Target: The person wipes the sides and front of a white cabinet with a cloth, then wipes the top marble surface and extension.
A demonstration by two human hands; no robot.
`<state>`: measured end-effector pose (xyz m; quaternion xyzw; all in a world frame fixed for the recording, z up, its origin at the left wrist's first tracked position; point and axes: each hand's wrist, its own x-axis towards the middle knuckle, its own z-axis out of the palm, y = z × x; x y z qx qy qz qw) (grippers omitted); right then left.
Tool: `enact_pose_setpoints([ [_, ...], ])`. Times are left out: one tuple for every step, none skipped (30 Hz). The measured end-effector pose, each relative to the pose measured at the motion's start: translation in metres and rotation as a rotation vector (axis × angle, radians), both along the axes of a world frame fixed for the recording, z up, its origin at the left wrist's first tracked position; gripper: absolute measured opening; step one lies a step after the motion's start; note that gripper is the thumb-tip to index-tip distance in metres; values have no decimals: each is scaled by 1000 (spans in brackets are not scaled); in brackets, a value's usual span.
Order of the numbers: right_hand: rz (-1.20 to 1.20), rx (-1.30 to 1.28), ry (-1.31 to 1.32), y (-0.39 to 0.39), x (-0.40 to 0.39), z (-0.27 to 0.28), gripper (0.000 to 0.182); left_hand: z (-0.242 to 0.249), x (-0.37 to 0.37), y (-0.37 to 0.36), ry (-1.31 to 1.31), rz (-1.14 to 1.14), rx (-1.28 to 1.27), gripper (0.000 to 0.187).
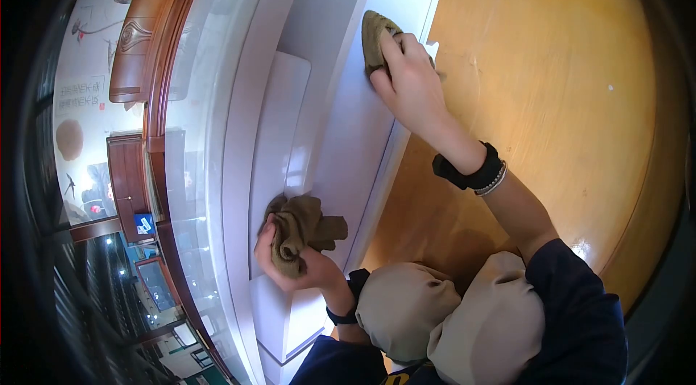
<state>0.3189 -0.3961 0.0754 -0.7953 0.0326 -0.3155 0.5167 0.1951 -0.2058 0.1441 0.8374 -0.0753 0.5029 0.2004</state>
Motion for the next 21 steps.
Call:
enact_pose_setpoints([
  [-11, 0, 1, 3, 1, -3, 47, -1, 0, 0, -5, 1, 6, 19],
  [-13, -2, 0, 7, -3, 0, 47, -1, 1, 1, -11, 0, 11, 18],
  [22, -13, 37, 13, -12, 2, 48, -2, 2, 1, -13, -5, 10, 18],
  [57, -21, 75, 19, -22, 5, 49, -2, 2, 2, -16, -7, 10, 18],
  [96, -69, 100, 26, -31, 5, 51, -2, 3, 3, -18, -8, 12, 18],
  [94, -66, 102, 28, -34, 6, 51, -2, 3, 2, -16, -11, 15, 18],
  [116, -74, 105, 28, -36, 8, 51, -2, 2, 2, -18, -6, 19, 18],
  [138, -79, 110, 28, -37, 10, 51, -2, 2, 2, -20, -2, 24, 18],
  [139, -72, 114, 25, -32, 10, 51, -2, 2, 2, -15, -2, 32, 18],
  [83, -78, 79, 17, -22, 11, 49, -3, 3, 2, -23, 4, 30, 18],
  [27, -85, 44, 12, -15, 12, 48, -3, 2, 2, -32, 12, 27, 17],
  [31, -79, 44, 11, -13, 14, 48, -3, 1, 3, -32, 15, 32, 17],
  [17, -76, 43, 11, -11, 15, 48, -4, 1, 3, -31, 10, 21, 17],
  [2, -74, 44, 10, -10, 17, 47, -4, 2, 3, -29, 3, 7, 17],
  [0, -74, 42, 12, -12, 19, 47, -4, 2, 3, -30, 1, 7, 17],
  [9, -94, 74, 16, -16, 23, 48, -3, 2, 2, -29, -2, 18, 17],
  [15, -113, 106, 20, -21, 27, 50, -3, 3, 2, -29, -8, 31, 17],
  [7, -112, 106, 25, -28, 29, 50, -4, 4, 1, -30, -16, 31, 17],
  [58, -145, 141, 32, -38, 32, 51, -3, 3, 0, -36, -13, 19, 17],
  [112, -179, 176, 35, -42, 32, 53, -3, 3, 0, -41, -7, 7, 17],
  [127, -166, 138, 31, -41, 33, 55, -3, 3, 1, -39, -8, 10, 17],
])
